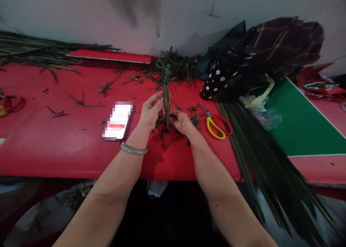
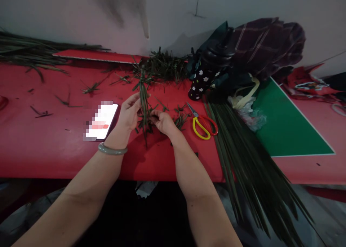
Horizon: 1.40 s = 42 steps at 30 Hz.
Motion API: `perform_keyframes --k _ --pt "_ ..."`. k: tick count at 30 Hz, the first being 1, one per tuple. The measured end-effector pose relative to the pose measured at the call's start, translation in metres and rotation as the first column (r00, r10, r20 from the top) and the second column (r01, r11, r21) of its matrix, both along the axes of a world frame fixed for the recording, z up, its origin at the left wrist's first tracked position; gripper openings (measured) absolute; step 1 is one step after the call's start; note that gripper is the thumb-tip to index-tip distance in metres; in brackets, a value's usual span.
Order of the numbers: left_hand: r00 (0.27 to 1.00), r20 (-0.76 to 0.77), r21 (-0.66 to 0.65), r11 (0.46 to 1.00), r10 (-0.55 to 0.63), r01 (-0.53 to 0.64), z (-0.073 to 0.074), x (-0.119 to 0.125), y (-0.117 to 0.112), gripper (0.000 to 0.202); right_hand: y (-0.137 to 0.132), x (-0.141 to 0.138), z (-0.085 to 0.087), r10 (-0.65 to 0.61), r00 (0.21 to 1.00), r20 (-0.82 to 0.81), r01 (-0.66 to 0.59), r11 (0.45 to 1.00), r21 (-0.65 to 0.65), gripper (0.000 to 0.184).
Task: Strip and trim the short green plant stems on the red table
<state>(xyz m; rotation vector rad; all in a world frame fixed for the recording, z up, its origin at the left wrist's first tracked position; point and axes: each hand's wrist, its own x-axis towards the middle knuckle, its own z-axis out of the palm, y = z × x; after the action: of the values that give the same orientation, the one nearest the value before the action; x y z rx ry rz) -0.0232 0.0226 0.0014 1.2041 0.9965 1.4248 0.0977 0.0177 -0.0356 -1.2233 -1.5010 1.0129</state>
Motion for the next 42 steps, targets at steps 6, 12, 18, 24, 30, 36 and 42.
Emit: perform_keyframes --k 6,12,18,24,30,36,42 --pt "0.996 0.081 -0.001 0.999 0.048 -0.048 -0.001 -0.006 0.004 0.017 -0.005 0.007 -0.001 0.23 0.97 0.08 -0.229 0.973 -0.028 0.013" --pt "0.986 0.144 0.014 0.996 0.089 -0.092 0.003 -0.01 0.005 0.012 -0.003 0.011 0.001 0.185 0.976 0.117 -0.176 0.981 -0.082 0.011" --pt "0.979 0.203 -0.115 0.992 -0.027 0.052 0.007 -0.009 0.0 0.014 0.0 0.01 -0.001 0.139 0.989 0.059 -0.136 0.989 -0.057 0.007" --pt "0.96 0.18 -0.167 0.955 -0.214 0.244 0.001 -0.003 -0.003 0.019 0.007 0.012 -0.007 0.049 0.997 -0.057 -0.046 0.998 0.04 0.009" --pt "0.98 0.045 -0.298 0.934 -0.193 0.197 -0.006 0.0 0.001 0.014 0.012 0.021 -0.011 -0.029 0.998 0.047 0.027 0.998 0.05 0.018" --pt "0.984 -0.118 -0.292 0.952 -0.132 0.093 -0.017 0.001 0.007 0.011 0.007 0.017 -0.003 0.022 1.0 -0.022 -0.02 0.994 0.104 0.015" --pt "0.981 -0.167 -0.226 0.972 -0.101 0.061 -0.021 0.003 0.008 0.016 0.009 0.016 -0.004 -0.001 1.0 0.003 0.001 0.988 0.152 0.012"
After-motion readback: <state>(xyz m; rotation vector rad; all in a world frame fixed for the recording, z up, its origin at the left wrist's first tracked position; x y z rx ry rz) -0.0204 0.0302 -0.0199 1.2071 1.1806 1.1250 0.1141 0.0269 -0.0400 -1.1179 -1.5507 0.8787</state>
